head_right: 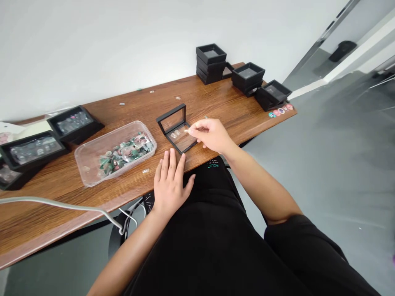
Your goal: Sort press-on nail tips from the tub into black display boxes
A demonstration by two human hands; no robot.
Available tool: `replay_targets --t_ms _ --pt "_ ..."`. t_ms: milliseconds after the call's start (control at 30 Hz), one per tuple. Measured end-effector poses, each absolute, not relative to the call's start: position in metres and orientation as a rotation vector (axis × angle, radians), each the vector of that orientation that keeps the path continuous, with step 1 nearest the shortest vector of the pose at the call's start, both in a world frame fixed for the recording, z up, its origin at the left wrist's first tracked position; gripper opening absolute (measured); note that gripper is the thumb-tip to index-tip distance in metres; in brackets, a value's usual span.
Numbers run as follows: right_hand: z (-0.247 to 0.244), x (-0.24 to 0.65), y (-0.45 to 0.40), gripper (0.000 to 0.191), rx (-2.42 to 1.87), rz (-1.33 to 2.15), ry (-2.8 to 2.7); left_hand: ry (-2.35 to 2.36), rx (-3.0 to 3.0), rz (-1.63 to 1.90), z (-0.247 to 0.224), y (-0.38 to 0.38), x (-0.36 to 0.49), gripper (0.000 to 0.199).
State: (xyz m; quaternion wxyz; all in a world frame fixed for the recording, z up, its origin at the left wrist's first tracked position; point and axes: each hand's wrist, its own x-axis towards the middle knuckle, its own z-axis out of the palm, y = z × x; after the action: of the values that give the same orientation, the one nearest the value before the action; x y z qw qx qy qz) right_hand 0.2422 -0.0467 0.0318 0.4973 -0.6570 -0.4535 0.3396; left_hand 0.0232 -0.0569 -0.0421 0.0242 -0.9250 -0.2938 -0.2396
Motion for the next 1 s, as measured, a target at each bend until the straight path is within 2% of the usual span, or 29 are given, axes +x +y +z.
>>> replay_targets --t_ms 167,233,633,1000 --pt "0.02 0.249 -0.024 0.016 -1.833 0.753 -1.325 -0.964 -2.907 -0.684 -0.038 -0.048 0.033 0.081" --pt "0.02 0.249 -0.02 0.013 -1.924 0.679 -1.39 -0.937 -2.931 -0.66 -0.038 -0.044 0.034 0.078" --pt "0.033 0.23 -0.015 0.024 -2.294 0.359 -1.605 -0.851 -2.945 -0.612 -0.037 -0.046 0.029 0.073" --pt "0.027 0.225 -0.018 0.016 -2.172 0.258 -1.765 -0.911 -2.949 -0.614 -0.039 -0.05 0.03 0.072"
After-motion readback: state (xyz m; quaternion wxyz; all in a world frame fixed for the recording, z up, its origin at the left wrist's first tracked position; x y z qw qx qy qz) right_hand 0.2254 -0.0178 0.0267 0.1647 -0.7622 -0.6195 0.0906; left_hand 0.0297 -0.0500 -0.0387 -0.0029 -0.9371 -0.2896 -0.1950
